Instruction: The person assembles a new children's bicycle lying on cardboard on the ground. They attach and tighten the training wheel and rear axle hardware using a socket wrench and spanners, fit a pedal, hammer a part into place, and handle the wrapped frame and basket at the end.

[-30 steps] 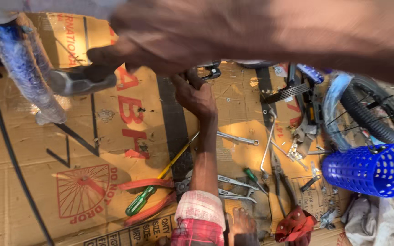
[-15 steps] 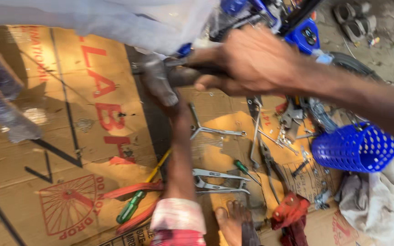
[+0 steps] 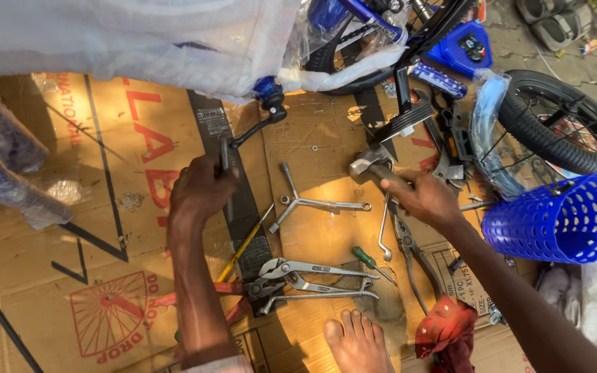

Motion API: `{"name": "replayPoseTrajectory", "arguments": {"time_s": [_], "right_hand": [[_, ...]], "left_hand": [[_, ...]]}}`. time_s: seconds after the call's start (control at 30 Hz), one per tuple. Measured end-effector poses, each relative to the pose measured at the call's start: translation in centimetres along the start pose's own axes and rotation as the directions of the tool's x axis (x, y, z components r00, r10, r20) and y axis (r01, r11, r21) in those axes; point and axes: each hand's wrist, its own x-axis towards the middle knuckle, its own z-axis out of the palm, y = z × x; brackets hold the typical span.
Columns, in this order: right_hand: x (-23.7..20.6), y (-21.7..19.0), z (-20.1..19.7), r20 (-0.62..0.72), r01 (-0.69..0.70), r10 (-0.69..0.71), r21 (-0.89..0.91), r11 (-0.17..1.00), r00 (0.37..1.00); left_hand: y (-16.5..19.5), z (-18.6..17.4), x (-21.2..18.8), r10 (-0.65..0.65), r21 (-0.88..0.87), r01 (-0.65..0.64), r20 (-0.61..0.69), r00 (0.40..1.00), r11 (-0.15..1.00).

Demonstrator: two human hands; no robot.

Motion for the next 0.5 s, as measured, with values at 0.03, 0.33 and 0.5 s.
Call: {"name": "replayPoseTrajectory", "arguments": {"time_s": [0.03, 0.33, 0.5], "right_hand": [[0.0, 0.5, 0.0, -0.067, 0.033, -0.047, -0.202, 0.979, 0.997], [1.8, -1.4, 9.2, -0.102, 0.684, -0.714, -0.222, 0.695, 0.693], [-0.3, -3.8, 10.8, 0.072, 0.595, -0.592, -0.167, 0.786, 0.802]], "left_hand": [[-0.5, 0.1, -0.3, 0.038, 0.063, -0.034, -0.056, 0.998, 0.997], [1.5, 5.6, 2.6, 0.241, -0.192, -0.464, -0.653, 0.718, 0.865], [3.6, 7.8, 5.2, 0.061, -0.992, -0.115, -0.118, 0.991, -0.048]]}}
